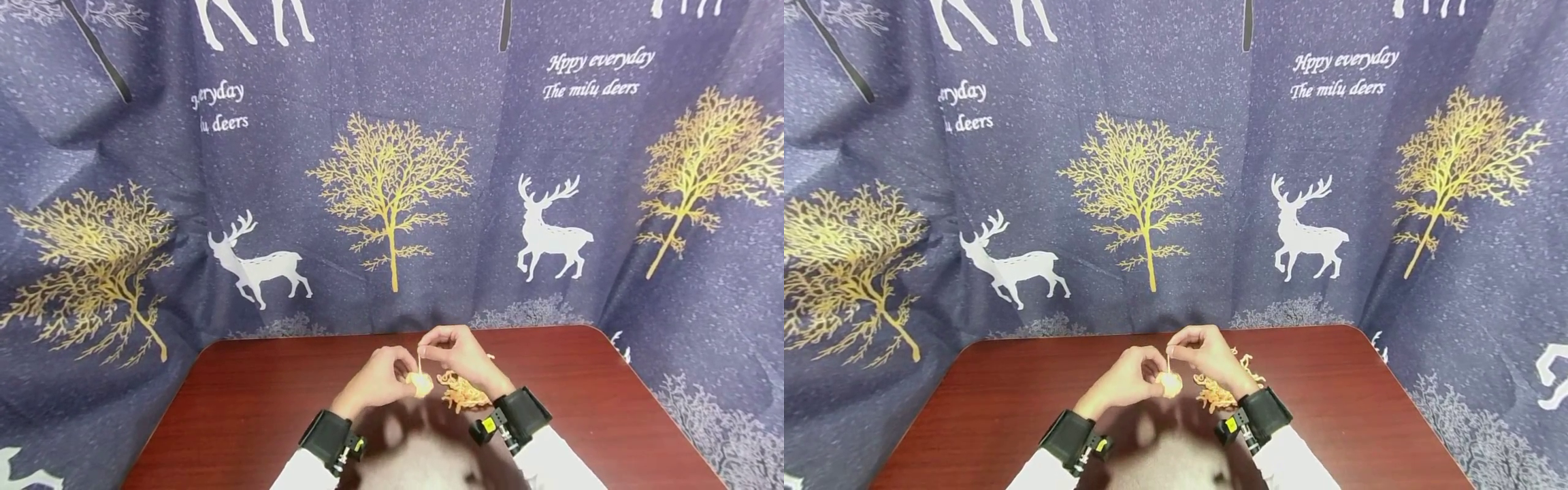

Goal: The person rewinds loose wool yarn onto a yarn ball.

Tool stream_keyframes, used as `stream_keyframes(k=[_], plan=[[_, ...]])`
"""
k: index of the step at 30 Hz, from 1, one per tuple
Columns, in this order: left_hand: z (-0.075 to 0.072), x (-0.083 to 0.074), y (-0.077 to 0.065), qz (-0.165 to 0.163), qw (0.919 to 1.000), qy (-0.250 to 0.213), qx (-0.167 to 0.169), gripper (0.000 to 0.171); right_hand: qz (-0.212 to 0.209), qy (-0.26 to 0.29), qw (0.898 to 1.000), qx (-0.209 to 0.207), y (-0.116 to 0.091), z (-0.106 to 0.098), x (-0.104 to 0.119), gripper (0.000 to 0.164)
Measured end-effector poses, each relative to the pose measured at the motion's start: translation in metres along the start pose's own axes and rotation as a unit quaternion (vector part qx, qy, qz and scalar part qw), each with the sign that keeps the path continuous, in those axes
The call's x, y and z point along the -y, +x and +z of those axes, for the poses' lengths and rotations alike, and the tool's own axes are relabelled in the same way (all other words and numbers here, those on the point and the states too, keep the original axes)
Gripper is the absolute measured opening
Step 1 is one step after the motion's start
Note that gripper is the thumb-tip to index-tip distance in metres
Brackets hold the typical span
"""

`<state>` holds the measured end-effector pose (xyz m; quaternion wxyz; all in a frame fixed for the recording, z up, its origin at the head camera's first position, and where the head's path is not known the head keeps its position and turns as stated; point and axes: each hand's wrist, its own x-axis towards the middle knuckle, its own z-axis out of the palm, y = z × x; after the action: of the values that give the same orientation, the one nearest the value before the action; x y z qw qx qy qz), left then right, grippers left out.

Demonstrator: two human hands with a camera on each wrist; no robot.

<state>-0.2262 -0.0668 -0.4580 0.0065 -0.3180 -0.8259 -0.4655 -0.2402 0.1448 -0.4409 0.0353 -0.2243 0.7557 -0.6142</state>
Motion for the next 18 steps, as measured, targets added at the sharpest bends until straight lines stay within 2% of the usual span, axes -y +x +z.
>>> stream_keyframes(k=[2,4,7,12,18], plan=[[-0.001,-0.001,0.0,0.011,0.9978,-0.057,0.034,0.024,0.005,0.016,1.0,-0.003,0.002,-0.001,-0.001,0.02],[-0.003,-0.003,0.0,0.023,0.9902,-0.128,0.051,0.024,0.006,0.033,0.999,-0.001,0.003,-0.001,-0.004,0.021],[-0.006,-0.007,0.001,0.038,0.9743,-0.218,0.043,0.025,0.008,0.06,0.998,0.006,0.003,0.0,-0.008,0.021],[-0.01,-0.012,0.002,0.035,0.9536,-0.299,-0.02,0.029,0.008,0.093,0.996,0.013,0.001,0.002,-0.015,0.019],[-0.012,-0.014,0.005,-0.001,0.9261,-0.356,-0.126,0.037,0.007,0.06,0.998,0.015,-0.006,0.007,-0.018,0.013]])
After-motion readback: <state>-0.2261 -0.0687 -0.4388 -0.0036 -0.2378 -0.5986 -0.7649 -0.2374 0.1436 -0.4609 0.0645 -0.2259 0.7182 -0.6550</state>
